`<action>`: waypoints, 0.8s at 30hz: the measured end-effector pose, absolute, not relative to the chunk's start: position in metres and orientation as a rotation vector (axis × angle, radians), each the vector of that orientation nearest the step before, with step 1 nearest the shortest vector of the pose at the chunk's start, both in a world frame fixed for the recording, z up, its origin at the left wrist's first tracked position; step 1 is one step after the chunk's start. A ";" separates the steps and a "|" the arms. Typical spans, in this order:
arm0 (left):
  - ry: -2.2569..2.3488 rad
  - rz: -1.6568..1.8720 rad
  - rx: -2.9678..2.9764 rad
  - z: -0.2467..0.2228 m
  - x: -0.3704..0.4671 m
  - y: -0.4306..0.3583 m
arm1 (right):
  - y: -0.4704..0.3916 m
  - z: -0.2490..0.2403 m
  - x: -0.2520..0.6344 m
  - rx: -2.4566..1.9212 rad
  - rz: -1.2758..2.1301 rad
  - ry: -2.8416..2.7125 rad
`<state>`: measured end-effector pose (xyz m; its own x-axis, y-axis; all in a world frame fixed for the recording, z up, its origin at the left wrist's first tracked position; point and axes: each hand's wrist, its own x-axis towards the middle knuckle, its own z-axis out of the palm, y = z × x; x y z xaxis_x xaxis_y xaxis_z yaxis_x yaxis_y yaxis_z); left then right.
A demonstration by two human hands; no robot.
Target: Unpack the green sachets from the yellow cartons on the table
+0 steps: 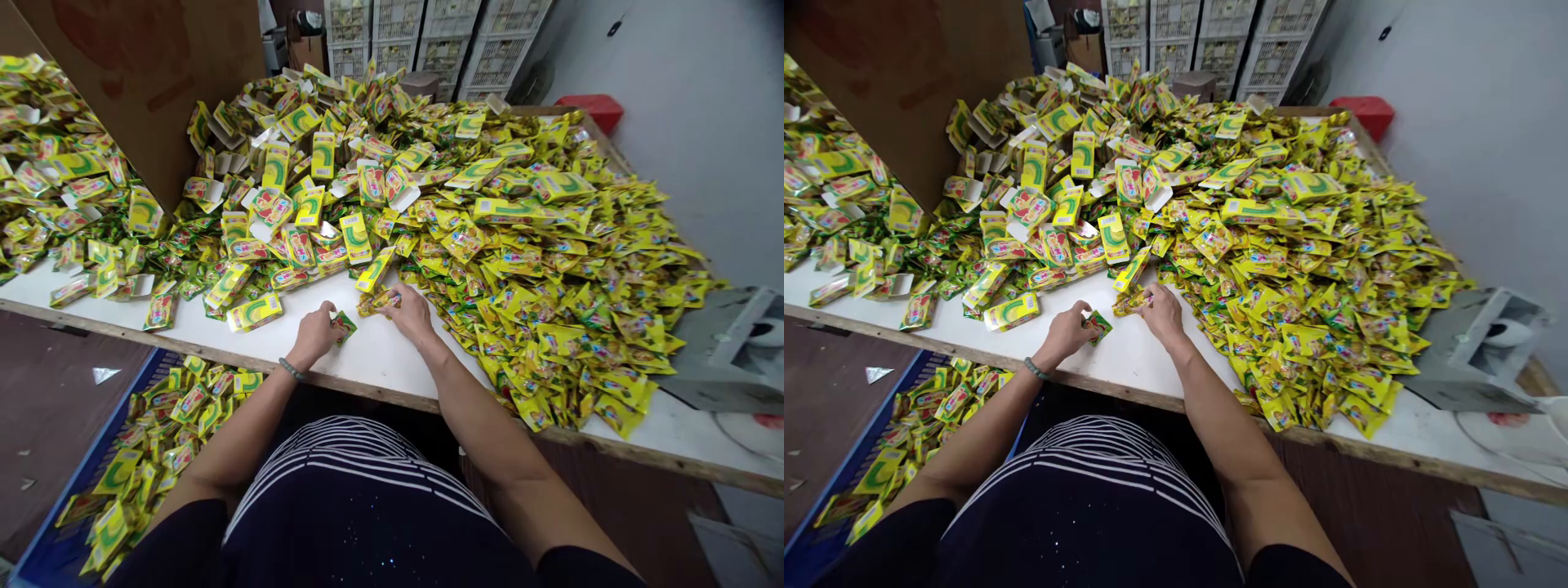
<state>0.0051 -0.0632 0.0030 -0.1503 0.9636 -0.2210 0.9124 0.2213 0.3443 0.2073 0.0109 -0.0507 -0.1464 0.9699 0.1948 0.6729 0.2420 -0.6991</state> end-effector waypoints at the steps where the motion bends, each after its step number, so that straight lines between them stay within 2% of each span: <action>1: 2.085 0.221 1.742 0.003 0.006 -0.061 | 0.009 -0.049 0.206 -1.483 0.608 -1.906; 5: 1.972 0.442 1.663 -0.002 0.009 -0.057 | 0.004 -0.043 0.205 -1.511 0.558 -1.906; 10: 1.534 0.939 0.978 -0.013 0.009 -0.063 | 0.006 -0.041 0.207 -1.521 0.632 -1.864; 16: 1.366 1.162 0.653 -0.017 0.005 -0.065 | 0.006 -0.035 0.207 -1.451 0.592 -1.778; 18: 1.382 1.228 0.635 -0.017 0.006 -0.063 | 0.003 -0.032 0.204 -1.377 0.724 -1.642; 22: 1.307 1.304 0.591 -0.019 0.017 -0.062 | -0.006 -0.032 0.190 -1.195 1.312 -1.365; 24: 1.242 1.347 0.563 -0.020 0.025 -0.063 | -0.011 -0.034 0.181 -1.179 1.425 -1.332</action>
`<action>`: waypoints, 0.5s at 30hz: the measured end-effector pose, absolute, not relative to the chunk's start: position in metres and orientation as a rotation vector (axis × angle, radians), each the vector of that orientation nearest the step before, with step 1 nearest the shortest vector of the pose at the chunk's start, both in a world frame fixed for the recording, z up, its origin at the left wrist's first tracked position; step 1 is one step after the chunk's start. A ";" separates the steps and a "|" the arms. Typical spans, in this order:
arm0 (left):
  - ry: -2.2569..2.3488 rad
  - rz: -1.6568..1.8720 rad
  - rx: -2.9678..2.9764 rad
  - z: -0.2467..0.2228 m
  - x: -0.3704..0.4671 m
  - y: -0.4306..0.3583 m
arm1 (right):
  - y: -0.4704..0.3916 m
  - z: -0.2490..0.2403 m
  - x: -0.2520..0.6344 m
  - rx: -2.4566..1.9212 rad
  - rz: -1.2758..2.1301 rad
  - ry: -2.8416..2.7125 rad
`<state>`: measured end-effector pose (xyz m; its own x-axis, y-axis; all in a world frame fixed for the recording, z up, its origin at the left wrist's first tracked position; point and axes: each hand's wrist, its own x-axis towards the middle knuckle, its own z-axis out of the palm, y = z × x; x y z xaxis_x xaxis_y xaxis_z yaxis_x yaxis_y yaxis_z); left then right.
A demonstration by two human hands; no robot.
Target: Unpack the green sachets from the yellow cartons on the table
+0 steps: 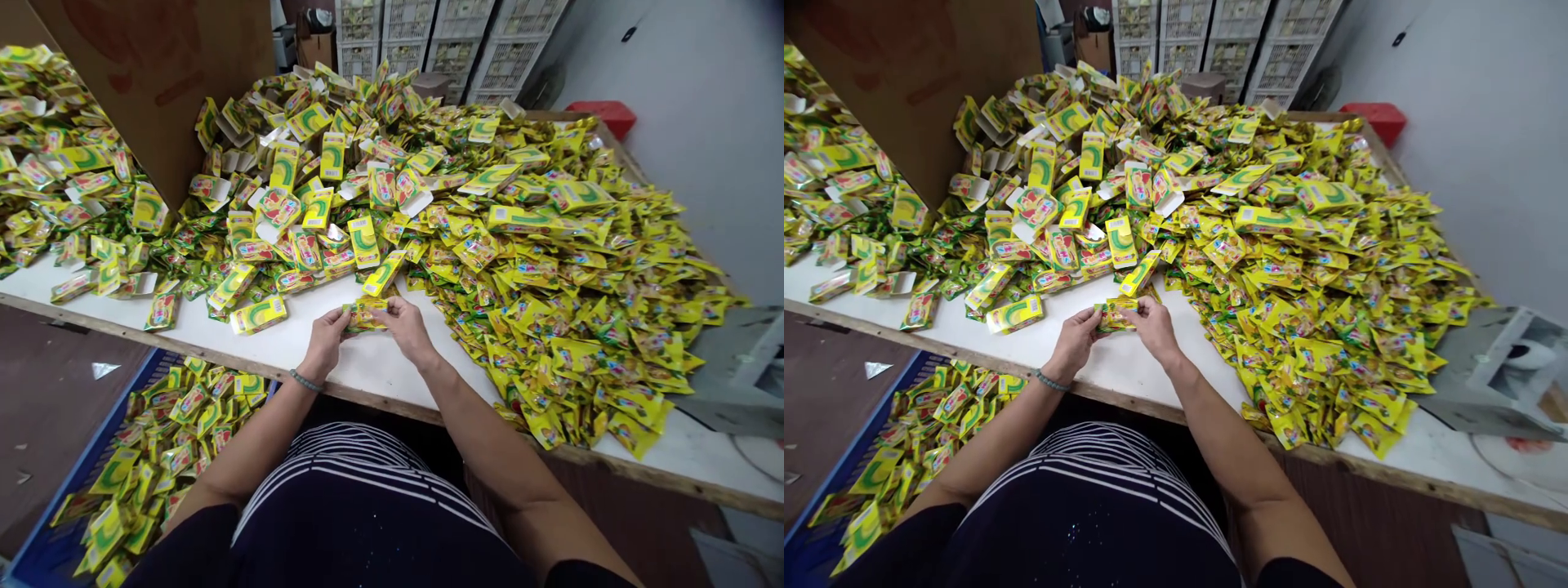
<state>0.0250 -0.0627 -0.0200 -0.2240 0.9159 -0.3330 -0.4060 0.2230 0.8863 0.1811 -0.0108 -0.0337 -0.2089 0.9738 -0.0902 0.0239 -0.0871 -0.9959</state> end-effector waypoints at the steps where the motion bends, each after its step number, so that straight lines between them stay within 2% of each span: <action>1: 1.220 1.367 0.560 -0.021 0.029 -0.063 | -0.012 -0.035 0.178 -1.197 1.429 -1.347; 7: 1.205 1.390 0.612 -0.020 0.038 -0.058 | -0.017 -0.032 0.177 -1.206 1.417 -1.431; 12: 1.237 1.381 0.668 -0.011 0.040 -0.045 | -0.018 -0.018 0.182 -1.154 1.663 -1.342; 15: 1.289 1.312 0.832 -0.002 0.040 -0.032 | -0.013 -0.012 0.188 -1.241 1.577 -1.287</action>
